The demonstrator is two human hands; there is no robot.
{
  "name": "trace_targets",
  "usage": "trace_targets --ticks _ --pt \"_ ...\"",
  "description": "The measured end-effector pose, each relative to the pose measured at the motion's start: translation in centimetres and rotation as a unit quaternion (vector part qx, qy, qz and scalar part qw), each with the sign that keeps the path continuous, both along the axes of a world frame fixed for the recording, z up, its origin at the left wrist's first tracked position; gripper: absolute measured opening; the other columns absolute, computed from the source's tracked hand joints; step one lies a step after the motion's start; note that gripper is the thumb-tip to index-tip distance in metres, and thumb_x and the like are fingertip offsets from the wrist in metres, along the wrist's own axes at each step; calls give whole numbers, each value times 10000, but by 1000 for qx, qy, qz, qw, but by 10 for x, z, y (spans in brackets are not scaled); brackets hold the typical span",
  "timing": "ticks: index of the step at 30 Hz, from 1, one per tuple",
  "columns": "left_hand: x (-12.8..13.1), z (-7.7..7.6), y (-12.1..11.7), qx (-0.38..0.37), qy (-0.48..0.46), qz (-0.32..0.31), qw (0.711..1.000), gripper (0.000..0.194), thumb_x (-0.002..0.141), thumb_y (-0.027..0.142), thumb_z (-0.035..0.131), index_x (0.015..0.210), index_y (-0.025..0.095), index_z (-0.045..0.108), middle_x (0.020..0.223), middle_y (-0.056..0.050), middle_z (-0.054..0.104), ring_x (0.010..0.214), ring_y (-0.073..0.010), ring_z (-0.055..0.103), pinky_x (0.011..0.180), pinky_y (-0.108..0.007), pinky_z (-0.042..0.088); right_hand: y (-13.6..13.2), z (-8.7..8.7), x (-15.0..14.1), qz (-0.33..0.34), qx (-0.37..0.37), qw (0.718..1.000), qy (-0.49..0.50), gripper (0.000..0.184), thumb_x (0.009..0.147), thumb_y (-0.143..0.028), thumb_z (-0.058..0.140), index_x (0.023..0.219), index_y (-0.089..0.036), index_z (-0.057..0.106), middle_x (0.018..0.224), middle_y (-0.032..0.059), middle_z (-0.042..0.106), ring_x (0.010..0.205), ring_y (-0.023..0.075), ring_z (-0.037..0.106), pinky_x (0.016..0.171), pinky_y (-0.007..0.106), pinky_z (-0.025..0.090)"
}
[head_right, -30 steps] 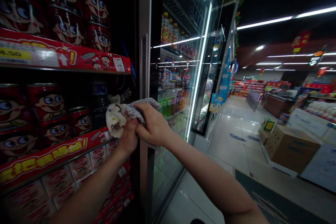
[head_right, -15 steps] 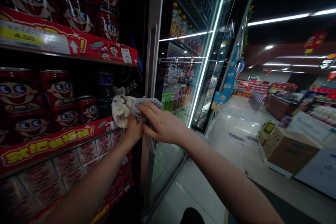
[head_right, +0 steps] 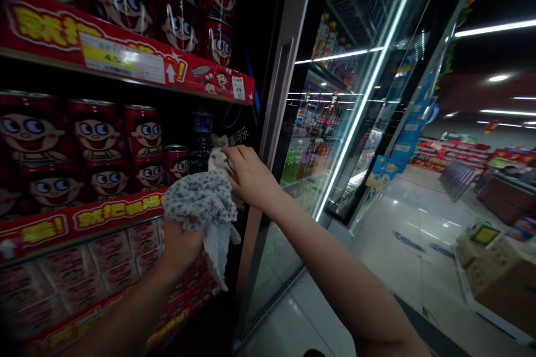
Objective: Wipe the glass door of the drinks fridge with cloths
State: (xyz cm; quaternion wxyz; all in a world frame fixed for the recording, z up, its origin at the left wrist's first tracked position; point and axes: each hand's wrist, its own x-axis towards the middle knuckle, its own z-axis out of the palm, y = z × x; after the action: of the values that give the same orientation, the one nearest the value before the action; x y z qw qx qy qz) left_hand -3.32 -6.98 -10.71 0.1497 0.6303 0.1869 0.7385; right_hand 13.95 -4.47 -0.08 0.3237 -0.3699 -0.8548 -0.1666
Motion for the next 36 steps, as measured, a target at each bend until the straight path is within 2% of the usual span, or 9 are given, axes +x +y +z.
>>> trace_targets --ticks 4,7,10,13,16,21,27,32,36 --pt "-21 -2 -7 -11 39 8 999 424 835 265 745 1244 210 652 1128 -58 797 1009 -240 789 894 -354 641 21 6 -40 -183 -41 980 -71 677 1108 -555 573 1577 -76 478 1515 252 580 1361 407 595 1159 543 531" --pt "-33 1 -9 24 65 71 995 454 820 243 743 1262 233 639 1104 -37 790 959 -214 786 832 -315 631 26 13 -59 -251 -100 958 -94 823 1081 -646 584 1637 -68 398 1371 276 681 1279 438 678 1047 544 591" --pt "-41 5 -7 68 103 149 981 517 798 216 753 1292 257 610 1093 -19 768 926 -191 773 785 -284 619 29 19 -65 -273 -139 946 -106 602 1098 -482 582 1533 -71 516 1262 290 736 1239 426 723 981 512 614" --pt "-47 10 -1 83 115 192 971 692 809 220 790 1446 282 527 1286 -68 717 1102 -236 760 902 -347 639 32 23 -60 -280 -139 944 -105 423 1061 -331 602 1412 -93 606 1238 278 751 1181 397 755 970 487 612" --pt "-51 23 3 129 109 202 965 793 840 178 775 1541 325 436 1391 -84 634 1246 -267 699 1025 -421 627 27 27 -45 -254 -104 960 -60 412 1023 -275 600 1400 -111 617 1257 248 751 1139 409 757 970 516 606" --pt "-46 59 0 110 202 303 925 714 798 31 651 1425 367 582 1392 -69 535 1206 -280 652 963 -439 642 -11 31 -3 -61 29 993 100 383 989 -302 585 1344 -167 636 1265 156 746 1153 337 727 1033 478 582" --pt "-12 96 20 12 364 348 864 691 850 43 575 1497 284 612 1436 -139 564 1215 -362 666 929 -499 674 -58 27 47 -18 83 969 234 370 1004 -373 651 1348 -238 646 1308 88 715 1126 279 695 1008 443 578" --pt "28 112 50 -62 493 381 779 561 975 60 391 1478 164 617 1421 -225 586 1278 -418 623 960 -535 645 -55 15 93 10 28 934 357 425 987 -490 700 1342 -272 618 1325 86 696 1148 294 685 993 480 604" --pt "47 117 70 -109 505 392 761 556 956 6 266 1382 20 623 1402 -298 585 1287 -431 621 996 -529 613 -50 6 127 0 50 905 422 482 981 -555 692 1346 -263 573 1416 114 668 1224 297 689 1067 502 599"
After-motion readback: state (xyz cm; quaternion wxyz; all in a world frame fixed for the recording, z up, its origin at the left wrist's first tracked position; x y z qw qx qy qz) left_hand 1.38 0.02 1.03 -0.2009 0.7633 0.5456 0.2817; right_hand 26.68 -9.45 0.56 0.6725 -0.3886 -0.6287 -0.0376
